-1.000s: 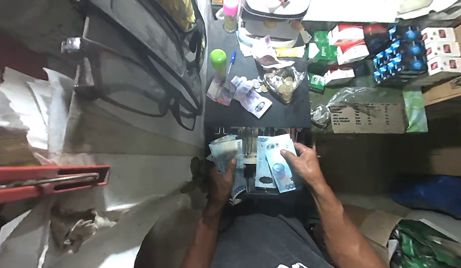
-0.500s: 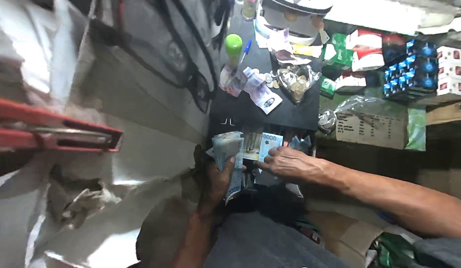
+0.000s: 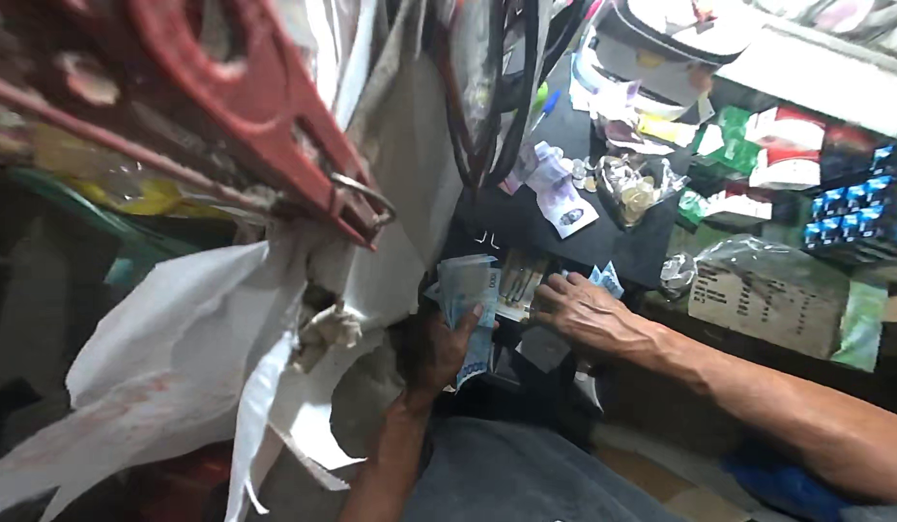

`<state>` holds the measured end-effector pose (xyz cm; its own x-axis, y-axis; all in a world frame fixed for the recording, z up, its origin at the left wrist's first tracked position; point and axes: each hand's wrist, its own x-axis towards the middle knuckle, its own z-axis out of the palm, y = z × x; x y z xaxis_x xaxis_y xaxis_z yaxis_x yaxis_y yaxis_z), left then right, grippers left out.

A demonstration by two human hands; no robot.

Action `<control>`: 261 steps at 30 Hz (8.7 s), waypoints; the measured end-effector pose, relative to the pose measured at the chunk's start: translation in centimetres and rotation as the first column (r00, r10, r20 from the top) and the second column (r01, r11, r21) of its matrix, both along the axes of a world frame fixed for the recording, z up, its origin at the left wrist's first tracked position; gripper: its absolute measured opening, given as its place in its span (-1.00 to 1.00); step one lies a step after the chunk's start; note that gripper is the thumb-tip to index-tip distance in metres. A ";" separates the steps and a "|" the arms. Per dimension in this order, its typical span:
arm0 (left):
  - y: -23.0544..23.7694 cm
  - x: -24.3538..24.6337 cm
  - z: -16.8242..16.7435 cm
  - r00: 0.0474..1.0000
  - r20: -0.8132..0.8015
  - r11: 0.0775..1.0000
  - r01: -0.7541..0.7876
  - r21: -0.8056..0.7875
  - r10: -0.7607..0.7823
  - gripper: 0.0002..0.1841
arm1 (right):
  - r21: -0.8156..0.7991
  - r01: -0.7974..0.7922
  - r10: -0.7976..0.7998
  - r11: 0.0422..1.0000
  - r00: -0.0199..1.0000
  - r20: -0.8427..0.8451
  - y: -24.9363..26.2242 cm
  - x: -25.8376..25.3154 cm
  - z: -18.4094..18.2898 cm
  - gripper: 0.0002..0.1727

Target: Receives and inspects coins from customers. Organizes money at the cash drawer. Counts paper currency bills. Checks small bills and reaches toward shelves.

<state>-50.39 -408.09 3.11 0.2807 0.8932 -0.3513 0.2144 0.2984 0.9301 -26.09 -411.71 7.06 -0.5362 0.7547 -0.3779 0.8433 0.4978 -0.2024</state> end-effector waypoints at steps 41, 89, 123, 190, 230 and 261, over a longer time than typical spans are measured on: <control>-0.5 4.7 1.4 0.989 0.107 0.994 0.099 0.042 -0.103 -0.82 | -0.786 0.563 -0.352 0.255 -0.703 -0.618 -8.9 -5.1 -1.9 -0.77; 0.5 3.4 -0.2 0.943 0.328 0.996 0.079 -0.042 -0.061 -0.76 | -0.824 0.523 0.055 -0.217 -0.837 -0.545 -11.5 -3.3 -2.4 -0.85; 1.1 2.1 1.4 0.944 0.194 0.961 0.249 0.118 -0.269 -0.85 | -0.531 0.799 -0.485 0.281 -0.359 -0.797 -11.0 -5.8 1.4 -0.83; -2.4 2.4 1.8 0.916 0.205 0.938 0.336 0.078 -0.345 -0.76 | -0.862 0.486 -0.310 0.142 -0.805 -0.505 -11.0 -9.2 -1.8 -0.83; -3.1 -2.6 1.3 0.898 0.272 0.937 0.342 0.068 -0.347 -0.68 | -0.804 0.589 -0.451 0.083 -0.697 -0.558 -7.5 -12.4 -1.5 -0.86; -3.9 -7.5 2.8 0.802 0.246 0.813 0.577 -0.081 -0.545 -0.72 | -0.404 0.605 -0.555 0.686 0.075 -0.829 -6.3 -10.9 -0.2 -0.57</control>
<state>-57.91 -411.96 5.90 0.7953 0.5004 -0.3422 0.1986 0.3182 0.9270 -36.94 -418.00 6.84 0.1163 0.9932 -0.0072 0.2042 -0.0310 -0.9784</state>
